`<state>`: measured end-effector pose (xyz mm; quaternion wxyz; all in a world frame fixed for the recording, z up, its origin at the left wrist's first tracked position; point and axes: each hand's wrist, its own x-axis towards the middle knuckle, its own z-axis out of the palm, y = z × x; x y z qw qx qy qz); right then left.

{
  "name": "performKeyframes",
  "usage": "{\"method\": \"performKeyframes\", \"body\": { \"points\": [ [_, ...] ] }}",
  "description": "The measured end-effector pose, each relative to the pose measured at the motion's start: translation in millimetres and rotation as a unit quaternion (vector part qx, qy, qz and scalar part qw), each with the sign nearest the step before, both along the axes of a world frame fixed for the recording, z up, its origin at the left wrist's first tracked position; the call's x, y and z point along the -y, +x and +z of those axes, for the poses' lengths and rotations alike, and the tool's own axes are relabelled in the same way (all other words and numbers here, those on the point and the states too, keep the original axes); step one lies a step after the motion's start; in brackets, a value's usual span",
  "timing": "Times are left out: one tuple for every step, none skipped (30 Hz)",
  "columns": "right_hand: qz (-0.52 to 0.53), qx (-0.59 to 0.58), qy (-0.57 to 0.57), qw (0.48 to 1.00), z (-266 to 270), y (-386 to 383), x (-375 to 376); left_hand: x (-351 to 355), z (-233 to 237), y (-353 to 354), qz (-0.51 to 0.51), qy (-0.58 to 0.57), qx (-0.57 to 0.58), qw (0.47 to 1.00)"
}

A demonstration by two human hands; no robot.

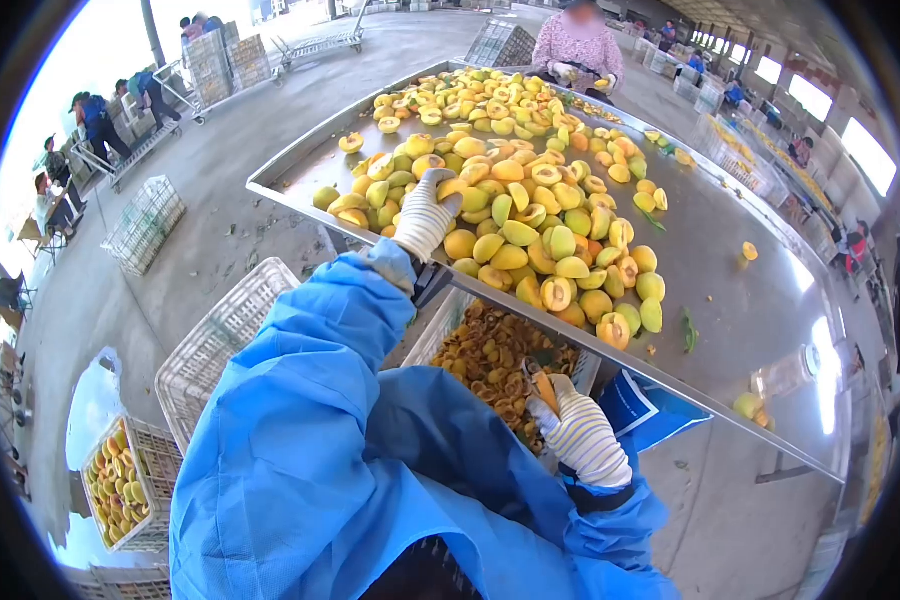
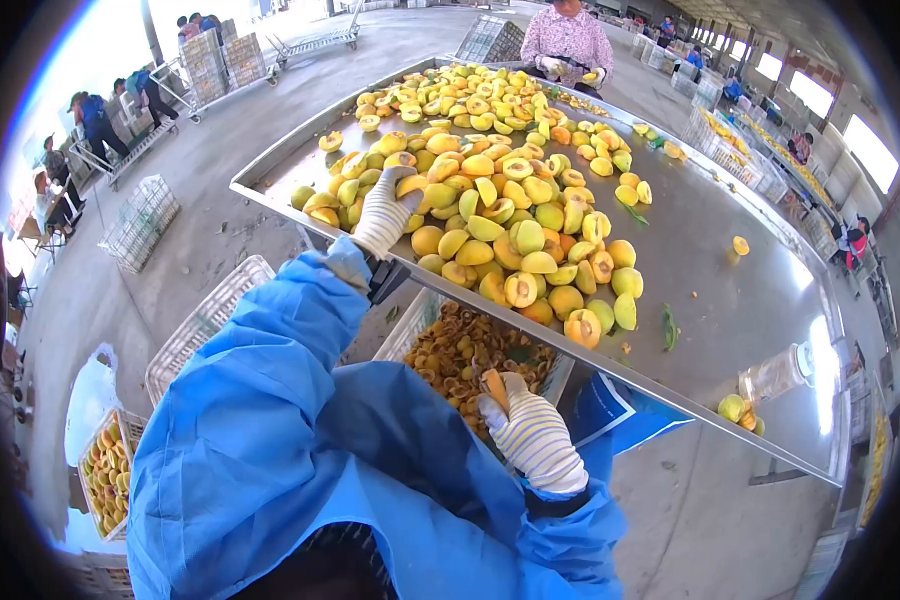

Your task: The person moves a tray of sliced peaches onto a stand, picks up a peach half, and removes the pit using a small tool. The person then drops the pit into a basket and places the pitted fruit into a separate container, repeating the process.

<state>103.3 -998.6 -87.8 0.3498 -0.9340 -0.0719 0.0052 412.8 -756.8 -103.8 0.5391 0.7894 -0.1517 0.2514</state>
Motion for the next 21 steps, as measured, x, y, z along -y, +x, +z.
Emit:
{"method": "performKeyframes", "body": {
  "points": [
    [-0.012,0.000,0.038,0.999,4,1,-4,5,-2,-12,-0.084,-0.128,-0.058,0.987],
    [-0.024,-0.003,0.075,0.997,8,1,-7,16,25,-63,-0.204,-0.329,-0.182,0.904],
    [-0.037,0.000,0.111,0.993,12,1,-12,19,37,-93,-0.252,-0.369,-0.253,0.858],
    [-0.041,0.017,0.141,0.989,14,1,-16,22,41,-116,-0.296,-0.407,-0.325,0.801],
    [-0.046,0.033,0.171,0.984,16,1,-20,26,41,-136,-0.334,-0.431,-0.362,0.756],
    [-0.052,0.049,0.199,0.977,17,2,-23,33,39,-150,-0.371,-0.455,-0.395,0.707],
    [-0.054,0.081,0.200,0.975,18,3,-26,41,35,-162,-0.407,-0.474,-0.413,0.663],
    [-0.058,0.096,0.179,0.977,17,3,-27,48,36,-177,-0.391,-0.449,-0.408,0.692],
    [-0.062,0.111,0.158,0.979,15,4,-28,55,34,-189,-0.384,-0.435,-0.403,0.708],
    [-0.064,0.126,0.136,0.981,13,4,-29,60,31,-198,-0.375,-0.422,-0.398,0.723],
    [-0.060,0.178,0.095,0.978,10,5,-31,63,26,-203,-0.379,-0.406,-0.389,0.735],
    [-0.075,0.164,0.064,0.982,10,4,-33,65,23,-206,-0.383,-0.390,-0.378,0.747],
    [-0.088,0.150,0.033,0.984,10,4,-34,67,21,-209,-0.386,-0.373,-0.365,0.761],
    [-0.101,0.138,0.002,0.985,10,4,-36,70,22,-212,-0.376,-0.376,-0.356,0.769],
    [-0.105,0.163,-0.023,0.981,10,3,-39,73,26,-216,-0.366,-0.378,-0.346,0.777],
    [-0.105,0.162,-0.036,0.980,9,2,-40,75,27,-220,-0.356,-0.380,-0.336,0.785],
    [-0.106,0.161,-0.049,0.980,7,2,-41,76,27,-224,-0.346,-0.378,-0.326,0.795],
    [-0.108,0.160,-0.062,0.979,7,1,-42,77,26,-227,-0.336,-0.375,-0.316,0.804],
    [-0.112,0.145,-0.068,0.981,7,1,-42,79,25,-228,-0.326,-0.373,-0.306,0.813],
    [-0.116,0.131,-0.075,0.982,7,2,-43,81,23,-228,-0.322,-0.385,-0.307,0.809],
    [-0.119,0.115,-0.079,0.983,7,1,-45,83,21,-228,-0.316,-0.396,-0.309,0.805]
  ]
}}
